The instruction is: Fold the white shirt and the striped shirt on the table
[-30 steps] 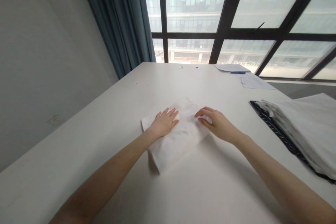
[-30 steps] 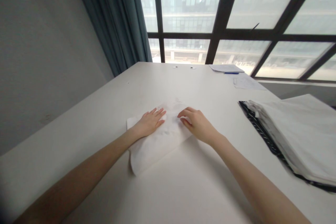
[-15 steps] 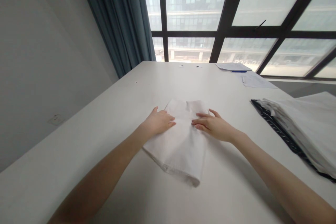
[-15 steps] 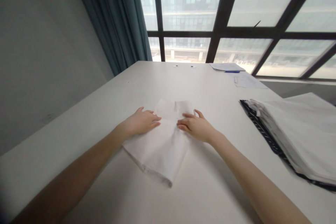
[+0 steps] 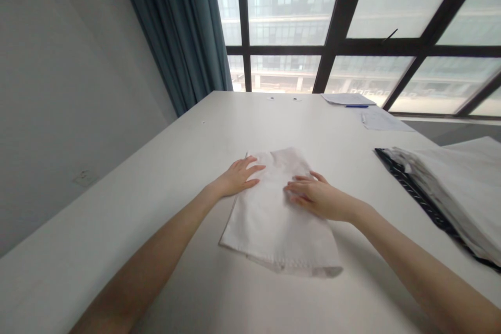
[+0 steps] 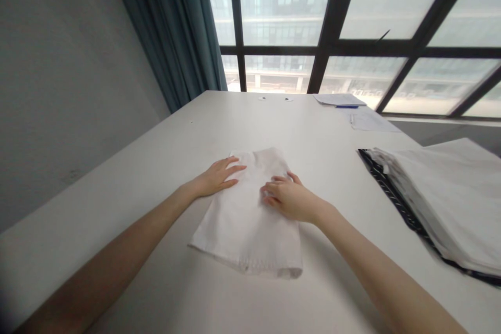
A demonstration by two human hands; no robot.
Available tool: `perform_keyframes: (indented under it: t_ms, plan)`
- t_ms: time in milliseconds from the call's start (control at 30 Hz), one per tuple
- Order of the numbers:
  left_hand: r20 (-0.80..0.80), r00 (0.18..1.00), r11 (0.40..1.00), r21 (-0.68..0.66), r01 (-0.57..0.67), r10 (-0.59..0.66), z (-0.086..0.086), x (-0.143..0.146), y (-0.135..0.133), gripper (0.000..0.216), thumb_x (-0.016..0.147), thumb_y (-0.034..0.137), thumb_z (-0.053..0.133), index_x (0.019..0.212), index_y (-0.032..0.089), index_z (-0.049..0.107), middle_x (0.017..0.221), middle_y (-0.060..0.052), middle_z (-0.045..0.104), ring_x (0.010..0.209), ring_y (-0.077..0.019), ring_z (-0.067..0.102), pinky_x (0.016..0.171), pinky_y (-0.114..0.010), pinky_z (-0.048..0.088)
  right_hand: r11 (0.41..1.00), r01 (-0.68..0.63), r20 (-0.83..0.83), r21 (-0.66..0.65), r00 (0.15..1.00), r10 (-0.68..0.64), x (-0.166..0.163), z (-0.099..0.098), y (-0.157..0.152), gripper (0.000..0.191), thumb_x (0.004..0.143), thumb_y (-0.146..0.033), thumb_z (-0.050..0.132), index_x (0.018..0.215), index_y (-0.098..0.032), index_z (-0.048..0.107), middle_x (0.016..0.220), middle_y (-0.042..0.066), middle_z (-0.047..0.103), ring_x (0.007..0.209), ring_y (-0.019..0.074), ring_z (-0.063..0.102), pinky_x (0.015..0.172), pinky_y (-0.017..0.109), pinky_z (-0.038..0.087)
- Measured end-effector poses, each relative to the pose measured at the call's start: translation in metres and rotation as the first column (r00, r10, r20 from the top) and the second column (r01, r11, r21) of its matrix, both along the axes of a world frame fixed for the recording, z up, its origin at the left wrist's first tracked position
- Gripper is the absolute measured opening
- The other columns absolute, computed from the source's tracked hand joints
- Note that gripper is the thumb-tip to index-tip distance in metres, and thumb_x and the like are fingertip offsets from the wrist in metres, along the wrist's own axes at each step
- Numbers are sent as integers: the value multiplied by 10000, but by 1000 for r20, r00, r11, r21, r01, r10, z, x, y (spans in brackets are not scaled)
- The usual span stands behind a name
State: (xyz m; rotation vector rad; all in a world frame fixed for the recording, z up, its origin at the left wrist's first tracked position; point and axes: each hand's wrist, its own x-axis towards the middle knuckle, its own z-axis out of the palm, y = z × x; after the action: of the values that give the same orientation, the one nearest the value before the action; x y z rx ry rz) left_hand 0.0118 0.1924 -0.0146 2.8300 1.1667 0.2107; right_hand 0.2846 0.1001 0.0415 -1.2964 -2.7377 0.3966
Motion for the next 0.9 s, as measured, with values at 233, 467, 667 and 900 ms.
perform_keyframes:
  t_ms: [233,467,667,900]
  plan:
    - [-91,994,993,-93,-72,64,-5,-4,3,545,1008,453,330,1521,292,243,1607,-117,162,1481,-241,135,1160,-497,159,987,-71,168,147,985,45,-37,-20,-63,617,929,-458,514,1392,-51,485,1448,313,401,1324,406,427,1075,566,328]
    - [-185,970,986,-36,-166,156,-2,0,-25,612,1007,493,291,1535,193,217,1588,-184,174,1478,-273,140,1153,-507,160,986,-126,132,106,985,111,11,-28,-47,585,953,-439,477,1484,-212,383,1545,155,301,1404,334,321,1121,550,287]
    - [-137,967,976,56,-210,216,-8,-2,-47,659,994,558,244,1524,167,253,1570,-178,248,1465,-278,200,1147,-516,163,988,-19,130,156,992,-2,7,-24,-54,533,908,-273,516,1431,-188,469,1518,141,375,1385,318,368,1130,525,297]
    - [-40,976,977,35,-211,213,-12,-16,-35,572,1007,536,229,1513,272,275,1564,-67,312,1450,-228,254,1159,-484,167,971,-136,73,194,990,124,-23,-39,-82,575,987,-440,392,1498,-180,348,1545,146,316,1408,318,322,1119,517,319]
